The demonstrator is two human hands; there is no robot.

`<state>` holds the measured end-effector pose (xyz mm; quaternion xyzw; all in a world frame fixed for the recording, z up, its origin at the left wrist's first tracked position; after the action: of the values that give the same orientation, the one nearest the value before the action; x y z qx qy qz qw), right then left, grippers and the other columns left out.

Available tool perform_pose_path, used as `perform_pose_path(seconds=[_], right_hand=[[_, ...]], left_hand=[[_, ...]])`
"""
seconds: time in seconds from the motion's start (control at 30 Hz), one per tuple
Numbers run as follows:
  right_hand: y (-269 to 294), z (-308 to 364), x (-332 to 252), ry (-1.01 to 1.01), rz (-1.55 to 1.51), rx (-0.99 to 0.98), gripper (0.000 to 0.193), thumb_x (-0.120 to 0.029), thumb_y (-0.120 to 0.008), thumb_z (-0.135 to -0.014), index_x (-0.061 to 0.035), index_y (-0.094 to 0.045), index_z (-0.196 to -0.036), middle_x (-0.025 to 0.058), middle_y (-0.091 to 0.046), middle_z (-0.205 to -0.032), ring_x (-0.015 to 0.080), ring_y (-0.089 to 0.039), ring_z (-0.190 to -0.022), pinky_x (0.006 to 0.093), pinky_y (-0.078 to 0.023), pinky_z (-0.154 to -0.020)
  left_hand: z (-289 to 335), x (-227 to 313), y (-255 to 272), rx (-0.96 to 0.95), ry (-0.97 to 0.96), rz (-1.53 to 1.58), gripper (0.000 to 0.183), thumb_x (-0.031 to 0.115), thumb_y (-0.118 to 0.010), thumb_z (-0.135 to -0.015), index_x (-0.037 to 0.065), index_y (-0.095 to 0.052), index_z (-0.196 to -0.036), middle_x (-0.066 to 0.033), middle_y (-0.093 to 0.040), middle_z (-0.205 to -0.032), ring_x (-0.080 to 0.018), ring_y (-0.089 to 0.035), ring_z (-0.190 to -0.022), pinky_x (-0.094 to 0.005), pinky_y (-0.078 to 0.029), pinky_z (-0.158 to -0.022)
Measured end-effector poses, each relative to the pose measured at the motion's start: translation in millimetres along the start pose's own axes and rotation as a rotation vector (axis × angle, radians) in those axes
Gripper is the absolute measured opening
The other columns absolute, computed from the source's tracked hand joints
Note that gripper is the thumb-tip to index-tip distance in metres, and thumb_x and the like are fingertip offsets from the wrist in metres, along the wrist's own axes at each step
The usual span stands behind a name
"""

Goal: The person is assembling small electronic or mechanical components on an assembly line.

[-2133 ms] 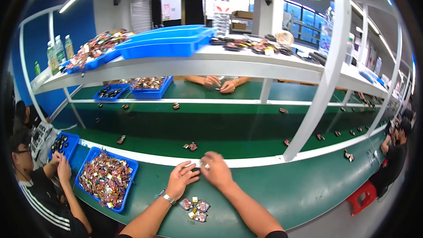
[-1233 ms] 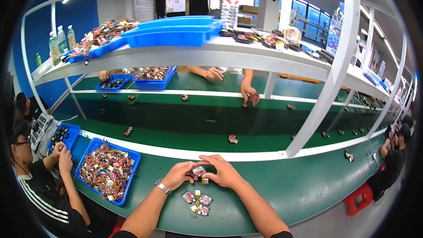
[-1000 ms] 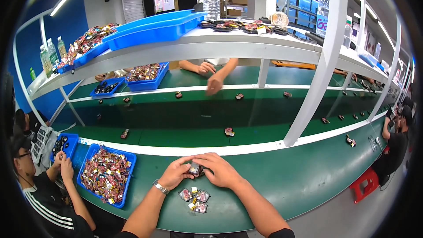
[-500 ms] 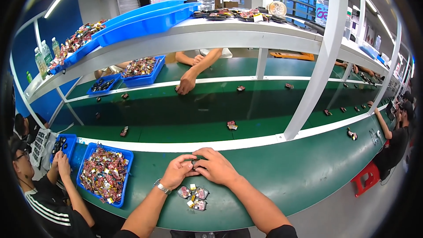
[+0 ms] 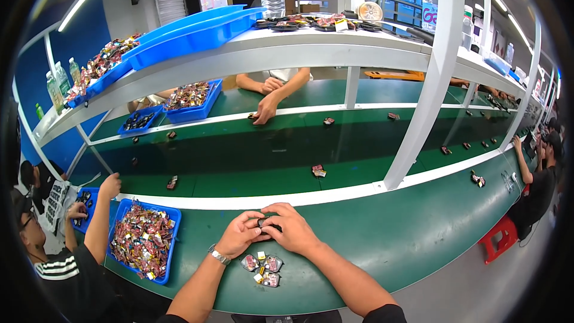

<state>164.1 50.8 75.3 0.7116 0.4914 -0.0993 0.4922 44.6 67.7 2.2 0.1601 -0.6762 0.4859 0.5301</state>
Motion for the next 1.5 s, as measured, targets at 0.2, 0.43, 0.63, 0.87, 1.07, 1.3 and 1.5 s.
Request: perform_pose_path(seconds=[0.2, 0.43, 0.63, 0.87, 1.07, 1.3, 1.5], right_hand=[[-0.5, 0.1, 1.2, 0.0, -0.15, -0.054, 0.013, -0.013, -0.074, -0.08, -0.0075, -0.073, -0.092, 0.0065, -0.064, -0.118, 0.0279, -0.055, -0.117, 0.0397, -0.045, -0.099], [-1.1, 6.4, 4.2, -0.049, -0.073, 0.092, 0.012, -0.012, -0.074, -0.08, -0.0079, -0.074, -0.091, 0.0062, -0.065, -0.116, 0.0267, -0.055, -0.115, 0.0379, -0.047, -0.097], [-1.7, 5.9, 2.4, -0.051, -0.106, 0.104, 0.013, -0.011, -0.073, -0.08, -0.0081, -0.074, -0.093, 0.0068, -0.065, -0.116, 0.0268, -0.056, -0.115, 0.0376, -0.048, -0.095], [-4.5, 7.9, 4.8, -0.098, -0.086, 0.108, 0.015, -0.011, -0.073, -0.08, -0.0083, -0.074, -0.095, 0.0051, -0.064, -0.12, 0.0281, -0.054, -0.118, 0.0382, -0.046, -0.099], [-11.8, 8.3, 5.9, -0.094, -0.083, 0.154, 0.015, -0.01, -0.074, -0.078, -0.009, -0.075, -0.093, 0.006, -0.065, -0.123, 0.0288, -0.054, -0.119, 0.0387, -0.047, -0.099], [-12.0, 8.4, -2.7, -0.058, -0.037, 0.188, 0.016, -0.008, -0.073, -0.078, -0.0089, -0.074, -0.094, 0.0067, -0.065, -0.121, 0.0295, -0.054, -0.119, 0.0402, -0.047, -0.099], [-8.6, 8.9, 1.9, -0.066, -0.047, 0.18, 0.017, -0.009, -0.073, -0.079, -0.0092, -0.074, -0.096, 0.0063, -0.064, -0.12, 0.0291, -0.053, -0.12, 0.0395, -0.046, -0.101]], left_hand=[[-0.1, -4.2, 3.5, 0.006, 0.031, -0.049, 0.03, 0.001, -0.052, -0.097, 0.0, -0.046, -0.126, -0.0136, -0.059, -0.122, -0.0213, -0.062, -0.11, -0.0379, -0.055, -0.097], [-1.7, -3.0, 1.1, 0.007, -0.005, 0.012, 0.028, 0.006, -0.051, -0.099, 0.0, -0.046, -0.126, -0.0142, -0.061, -0.118, -0.0218, -0.062, -0.112, -0.0411, -0.053, -0.099], [-2.0, -2.7, 3.0, -0.006, -0.015, 0.037, 0.028, 0.008, -0.051, -0.099, 0.0, -0.045, -0.126, -0.0152, -0.062, -0.118, -0.0231, -0.062, -0.112, -0.043, -0.052, -0.1], [-1.3, -2.9, 2.8, -0.008, -0.01, 0.061, 0.027, 0.009, -0.051, -0.1, 0.0, -0.046, -0.125, -0.0153, -0.062, -0.117, -0.0231, -0.062, -0.112, -0.0431, -0.052, -0.099], [-2.0, -5.2, 8.2, 0.022, -0.04, 0.006, 0.024, 0.005, -0.047, -0.101, 0.001, -0.046, -0.124, -0.0149, -0.062, -0.117, -0.0219, -0.062, -0.109, -0.0392, -0.054, -0.096], [-1.6, -2.1, 13.9, 0.087, -0.093, 0.013, 0.023, 0.003, -0.047, -0.1, 0.001, -0.047, -0.122, -0.0148, -0.063, -0.115, -0.022, -0.063, -0.107, -0.0384, -0.054, -0.095], [-2.3, -1.5, 9.4, 0.042, -0.107, 0.047, 0.023, 0.003, -0.048, -0.099, 0.001, -0.047, -0.122, -0.0153, -0.064, -0.116, -0.0224, -0.063, -0.109, -0.0393, -0.054, -0.096]])
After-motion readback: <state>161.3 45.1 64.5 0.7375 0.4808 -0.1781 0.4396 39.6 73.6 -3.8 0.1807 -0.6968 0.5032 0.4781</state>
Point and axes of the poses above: each hand's wrist, its own z-axis away from the middle knuckle, its own y-axis out of the back of the hand, x = y × z, the point moved 9 cm from there along -z, towards the middle knuckle
